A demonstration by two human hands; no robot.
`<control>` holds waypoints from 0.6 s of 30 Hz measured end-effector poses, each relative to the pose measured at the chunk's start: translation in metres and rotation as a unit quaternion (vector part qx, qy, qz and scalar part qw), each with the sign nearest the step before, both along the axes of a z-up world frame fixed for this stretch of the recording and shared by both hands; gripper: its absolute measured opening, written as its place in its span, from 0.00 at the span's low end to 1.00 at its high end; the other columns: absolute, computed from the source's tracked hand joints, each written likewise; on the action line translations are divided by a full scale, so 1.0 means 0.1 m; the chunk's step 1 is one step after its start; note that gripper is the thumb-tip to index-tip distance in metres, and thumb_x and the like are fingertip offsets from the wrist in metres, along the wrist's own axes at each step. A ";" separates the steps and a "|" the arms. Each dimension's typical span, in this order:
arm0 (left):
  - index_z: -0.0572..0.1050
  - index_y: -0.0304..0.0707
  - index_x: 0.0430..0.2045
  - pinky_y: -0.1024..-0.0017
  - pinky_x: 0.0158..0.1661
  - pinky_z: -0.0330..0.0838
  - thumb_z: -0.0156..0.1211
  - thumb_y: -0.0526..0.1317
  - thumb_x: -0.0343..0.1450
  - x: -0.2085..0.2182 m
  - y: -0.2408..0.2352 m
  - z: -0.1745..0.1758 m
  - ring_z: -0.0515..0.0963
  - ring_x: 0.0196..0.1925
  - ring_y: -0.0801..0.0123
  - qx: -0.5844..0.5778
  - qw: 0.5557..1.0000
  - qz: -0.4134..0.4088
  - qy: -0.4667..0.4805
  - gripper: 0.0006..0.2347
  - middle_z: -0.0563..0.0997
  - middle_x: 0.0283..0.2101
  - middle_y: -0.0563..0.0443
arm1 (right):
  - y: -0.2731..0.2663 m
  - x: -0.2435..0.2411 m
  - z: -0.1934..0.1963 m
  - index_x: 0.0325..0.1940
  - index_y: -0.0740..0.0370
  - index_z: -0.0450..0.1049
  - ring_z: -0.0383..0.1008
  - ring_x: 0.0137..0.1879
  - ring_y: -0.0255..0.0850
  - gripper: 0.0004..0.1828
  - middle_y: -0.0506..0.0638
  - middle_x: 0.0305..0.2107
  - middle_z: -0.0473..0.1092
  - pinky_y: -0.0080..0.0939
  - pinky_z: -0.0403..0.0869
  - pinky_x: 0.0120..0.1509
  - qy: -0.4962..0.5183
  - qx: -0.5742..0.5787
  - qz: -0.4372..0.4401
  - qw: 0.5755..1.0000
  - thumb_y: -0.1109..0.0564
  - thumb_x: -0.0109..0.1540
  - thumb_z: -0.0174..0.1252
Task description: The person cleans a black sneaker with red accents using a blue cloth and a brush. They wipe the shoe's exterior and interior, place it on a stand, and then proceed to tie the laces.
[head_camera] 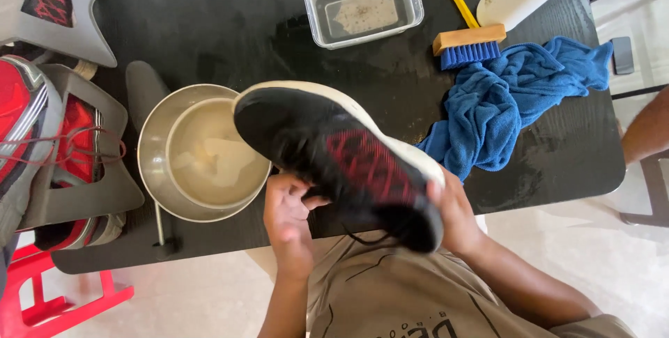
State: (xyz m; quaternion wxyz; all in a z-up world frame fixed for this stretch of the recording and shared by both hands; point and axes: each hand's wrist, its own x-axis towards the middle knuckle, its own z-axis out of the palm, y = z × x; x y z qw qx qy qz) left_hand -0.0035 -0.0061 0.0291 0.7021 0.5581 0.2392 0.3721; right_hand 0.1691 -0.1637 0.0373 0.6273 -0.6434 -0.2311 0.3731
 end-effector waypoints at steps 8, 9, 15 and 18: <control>0.71 0.33 0.39 0.68 0.30 0.84 0.53 0.47 0.72 0.01 -0.16 0.14 0.87 0.32 0.59 -0.076 0.979 -0.114 0.150 0.14 0.81 0.36 0.40 | 0.09 -0.04 0.04 0.22 0.75 0.74 0.67 0.13 0.49 0.48 0.64 0.06 0.67 0.42 0.67 0.19 0.259 0.019 0.071 0.963 0.28 0.67 0.32; 0.74 0.35 0.38 0.71 0.32 0.82 0.54 0.36 0.70 0.00 -0.20 0.17 0.87 0.31 0.63 -0.089 0.967 -0.127 0.202 0.06 0.84 0.34 0.42 | 0.10 -0.04 0.07 0.12 0.71 0.69 0.67 0.12 0.49 0.49 0.64 0.05 0.66 0.42 0.67 0.19 0.237 0.011 0.066 0.969 0.30 0.68 0.30; 0.80 0.29 0.36 0.78 0.37 0.85 0.74 0.37 0.64 0.08 -0.40 0.43 0.88 0.34 0.72 0.052 0.963 -0.211 0.159 0.12 0.88 0.35 0.43 | 0.04 -0.01 -0.09 0.27 0.77 0.71 0.68 0.13 0.53 0.48 0.71 0.07 0.67 0.47 0.69 0.22 0.266 -0.055 0.016 0.962 0.25 0.65 0.34; 0.78 0.30 0.33 0.76 0.29 0.81 0.57 0.33 0.73 0.14 -0.44 0.40 0.88 0.28 0.67 0.183 0.967 -0.152 0.091 0.05 0.86 0.28 0.48 | -0.06 0.00 -0.22 0.08 0.74 0.69 0.66 0.12 0.54 0.53 0.66 0.06 0.67 0.48 0.69 0.21 0.291 -0.044 0.008 0.956 0.25 0.66 0.32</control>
